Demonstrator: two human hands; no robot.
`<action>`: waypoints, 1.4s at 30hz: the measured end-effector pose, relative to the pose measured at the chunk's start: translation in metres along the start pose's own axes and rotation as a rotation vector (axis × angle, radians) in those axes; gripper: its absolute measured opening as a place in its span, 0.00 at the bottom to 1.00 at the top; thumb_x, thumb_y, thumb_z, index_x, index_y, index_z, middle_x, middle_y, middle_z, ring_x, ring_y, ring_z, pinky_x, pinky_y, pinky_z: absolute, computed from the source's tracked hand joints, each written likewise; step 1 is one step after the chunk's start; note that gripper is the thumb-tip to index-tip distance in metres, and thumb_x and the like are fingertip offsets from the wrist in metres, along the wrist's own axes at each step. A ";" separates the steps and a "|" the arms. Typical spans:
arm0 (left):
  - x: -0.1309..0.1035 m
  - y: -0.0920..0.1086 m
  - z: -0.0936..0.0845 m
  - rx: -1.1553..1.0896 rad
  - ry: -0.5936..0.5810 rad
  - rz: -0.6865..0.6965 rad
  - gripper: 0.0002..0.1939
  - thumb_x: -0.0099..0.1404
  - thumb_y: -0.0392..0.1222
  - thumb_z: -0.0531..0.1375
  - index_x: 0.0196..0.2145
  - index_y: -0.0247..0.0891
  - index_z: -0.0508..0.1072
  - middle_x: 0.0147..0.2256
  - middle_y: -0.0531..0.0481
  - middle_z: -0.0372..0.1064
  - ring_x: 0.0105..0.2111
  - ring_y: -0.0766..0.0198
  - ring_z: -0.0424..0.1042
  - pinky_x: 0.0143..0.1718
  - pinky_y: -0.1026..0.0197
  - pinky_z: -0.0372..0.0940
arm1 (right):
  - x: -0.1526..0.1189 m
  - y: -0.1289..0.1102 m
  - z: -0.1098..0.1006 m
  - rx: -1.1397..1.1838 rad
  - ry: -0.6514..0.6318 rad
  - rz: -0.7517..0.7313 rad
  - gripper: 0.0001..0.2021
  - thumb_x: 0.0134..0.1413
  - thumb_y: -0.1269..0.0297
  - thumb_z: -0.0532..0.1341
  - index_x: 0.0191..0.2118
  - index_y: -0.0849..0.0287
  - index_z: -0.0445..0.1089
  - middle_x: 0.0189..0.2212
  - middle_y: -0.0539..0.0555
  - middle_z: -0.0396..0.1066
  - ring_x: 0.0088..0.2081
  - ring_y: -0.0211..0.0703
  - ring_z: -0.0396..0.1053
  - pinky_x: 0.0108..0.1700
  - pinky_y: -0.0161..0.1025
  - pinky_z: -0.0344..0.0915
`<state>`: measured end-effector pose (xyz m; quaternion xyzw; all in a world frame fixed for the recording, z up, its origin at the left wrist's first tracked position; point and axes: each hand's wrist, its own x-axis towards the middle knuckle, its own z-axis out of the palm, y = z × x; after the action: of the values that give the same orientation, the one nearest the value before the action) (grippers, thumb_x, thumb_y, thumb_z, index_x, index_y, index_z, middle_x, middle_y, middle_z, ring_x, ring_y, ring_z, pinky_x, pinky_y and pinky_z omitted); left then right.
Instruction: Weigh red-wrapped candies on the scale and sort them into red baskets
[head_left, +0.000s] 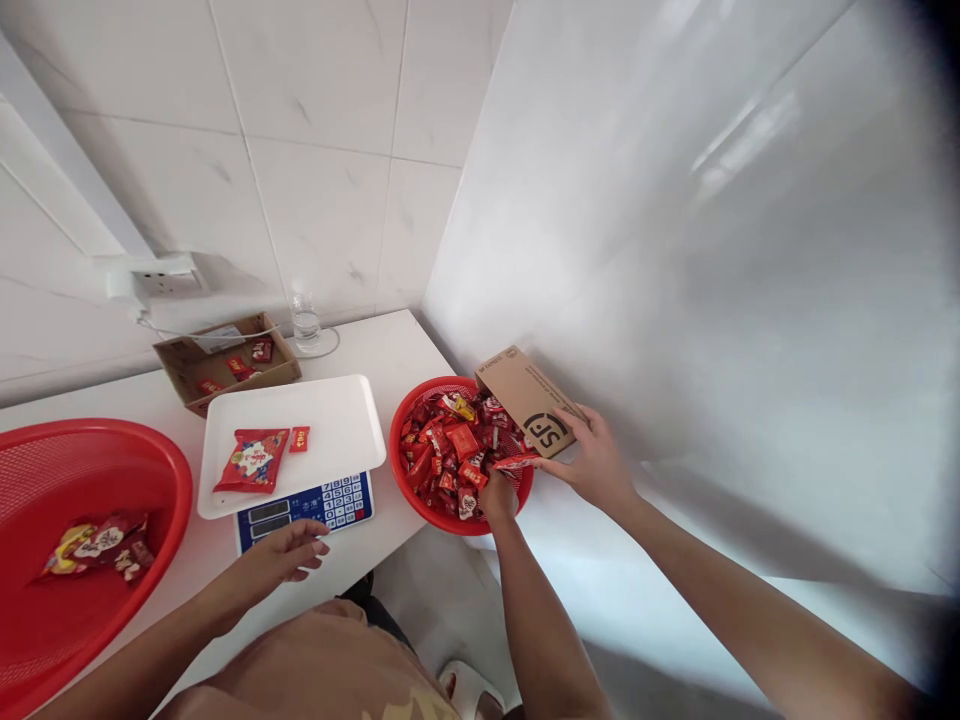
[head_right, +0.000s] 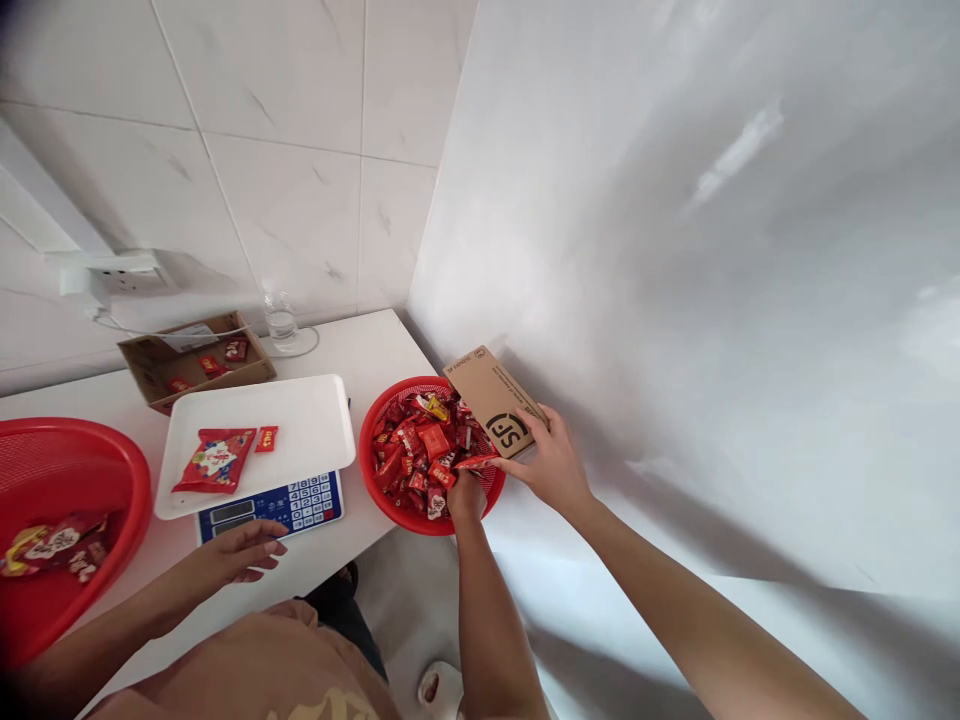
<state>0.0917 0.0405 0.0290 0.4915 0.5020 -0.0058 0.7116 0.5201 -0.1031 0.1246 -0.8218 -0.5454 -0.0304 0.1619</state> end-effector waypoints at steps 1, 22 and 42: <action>0.000 0.001 0.001 0.002 -0.003 0.000 0.23 0.50 0.56 0.63 0.40 0.41 0.71 0.38 0.49 0.74 0.40 0.56 0.71 0.40 0.59 0.64 | 0.002 0.001 -0.002 -0.012 0.004 -0.022 0.41 0.37 0.37 0.62 0.58 0.50 0.57 0.57 0.61 0.51 0.58 0.58 0.53 0.55 0.54 0.57; -0.001 0.009 0.006 0.039 -0.068 0.025 0.27 0.51 0.60 0.60 0.43 0.40 0.69 0.42 0.45 0.72 0.43 0.57 0.72 0.43 0.58 0.65 | 0.001 0.014 -0.050 0.079 0.198 -0.074 0.39 0.39 0.43 0.64 0.59 0.49 0.57 0.58 0.60 0.52 0.58 0.60 0.54 0.56 0.57 0.57; 0.020 0.014 0.001 -0.695 0.301 0.102 0.14 0.56 0.40 0.63 0.40 0.38 0.65 0.33 0.49 0.70 0.30 0.68 0.71 0.40 0.62 0.66 | -0.073 -0.226 0.154 1.674 -0.401 0.971 0.24 0.28 0.54 0.72 0.36 0.56 0.69 0.33 0.51 0.74 0.34 0.44 0.73 0.34 0.39 0.71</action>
<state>0.1093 0.0567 0.0240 0.2407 0.5480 0.2724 0.7534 0.2667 -0.0424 0.0151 -0.5667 -0.0119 0.5746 0.5903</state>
